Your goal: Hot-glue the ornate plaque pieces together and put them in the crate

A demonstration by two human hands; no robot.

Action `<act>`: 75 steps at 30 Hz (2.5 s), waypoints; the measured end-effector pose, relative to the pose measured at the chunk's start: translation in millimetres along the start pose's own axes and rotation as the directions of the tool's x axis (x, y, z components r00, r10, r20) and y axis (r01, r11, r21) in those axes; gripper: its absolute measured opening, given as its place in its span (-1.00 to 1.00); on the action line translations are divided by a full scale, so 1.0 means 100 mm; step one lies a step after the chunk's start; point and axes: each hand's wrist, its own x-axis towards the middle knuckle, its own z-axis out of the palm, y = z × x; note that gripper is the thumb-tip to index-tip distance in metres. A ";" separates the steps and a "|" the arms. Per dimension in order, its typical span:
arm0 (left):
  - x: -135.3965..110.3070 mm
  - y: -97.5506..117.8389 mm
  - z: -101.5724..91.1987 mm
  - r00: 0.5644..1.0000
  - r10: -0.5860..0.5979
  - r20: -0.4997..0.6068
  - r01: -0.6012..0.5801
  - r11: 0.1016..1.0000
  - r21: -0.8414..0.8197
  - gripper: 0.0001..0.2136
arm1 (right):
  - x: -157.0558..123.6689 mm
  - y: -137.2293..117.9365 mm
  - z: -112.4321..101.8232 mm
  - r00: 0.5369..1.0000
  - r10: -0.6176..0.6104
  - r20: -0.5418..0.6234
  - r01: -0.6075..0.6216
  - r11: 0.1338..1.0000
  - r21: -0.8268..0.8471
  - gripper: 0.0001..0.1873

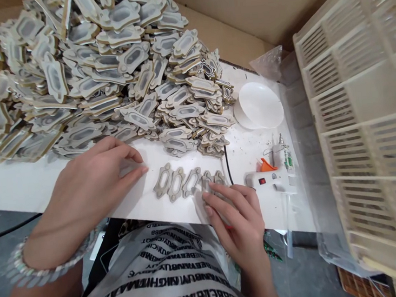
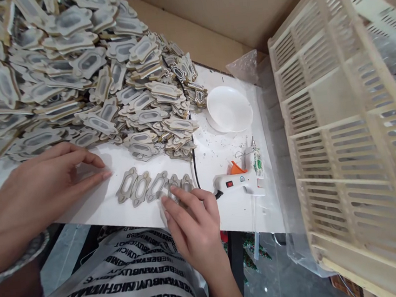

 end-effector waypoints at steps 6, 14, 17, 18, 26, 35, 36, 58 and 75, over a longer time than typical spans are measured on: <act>-0.01 -0.01 0.00 0.997 0.053 -0.054 -0.055 0.998 -0.040 -0.75 | -0.02 0.00 0.00 1.000 0.006 0.013 -0.006 1.000 -0.001 -0.76; 0.02 0.00 -0.05 0.997 0.026 -0.067 -0.031 0.996 -0.081 -0.72 | -0.02 -0.01 0.01 1.000 0.023 0.019 -0.023 1.000 0.021 -0.77; 0.01 0.03 -0.07 0.994 0.022 -0.110 -0.032 0.995 -0.089 -0.72 | -0.03 -0.01 0.01 1.000 0.024 0.011 -0.024 1.000 0.018 -0.77; 0.00 0.04 -0.07 0.992 0.018 -0.127 -0.030 0.995 -0.094 -0.72 | -0.03 -0.01 0.01 1.000 0.026 0.013 -0.026 1.000 0.017 -0.77; -0.09 0.08 -0.09 0.983 -0.025 -0.182 0.008 0.996 -0.090 -0.63 | -0.07 0.03 -0.01 0.999 0.044 0.005 -0.044 0.999 0.012 -0.74; -0.21 -0.09 -0.09 0.983 -0.073 -0.170 0.065 0.996 -0.057 -0.69 | -0.09 0.06 -0.01 0.998 0.064 -0.030 -0.063 0.998 0.016 -0.74; -0.22 -0.09 -0.10 0.984 -0.046 -0.173 0.034 0.997 -0.074 -0.71 | -0.09 0.06 -0.01 0.997 0.063 -0.033 -0.063 0.998 0.018 -0.73; -0.22 0.16 0.11 0.872 0.430 -0.235 -0.477 0.855 -0.204 -0.79 | -0.13 0.09 -0.03 0.993 0.086 -0.076 -0.084 0.996 0.029 -0.69; -0.16 0.05 0.14 0.826 0.521 -0.213 -0.556 0.815 -0.163 -0.80 | -0.16 0.11 -0.03 0.987 0.114 -0.115 -0.110 0.993 0.039 -0.68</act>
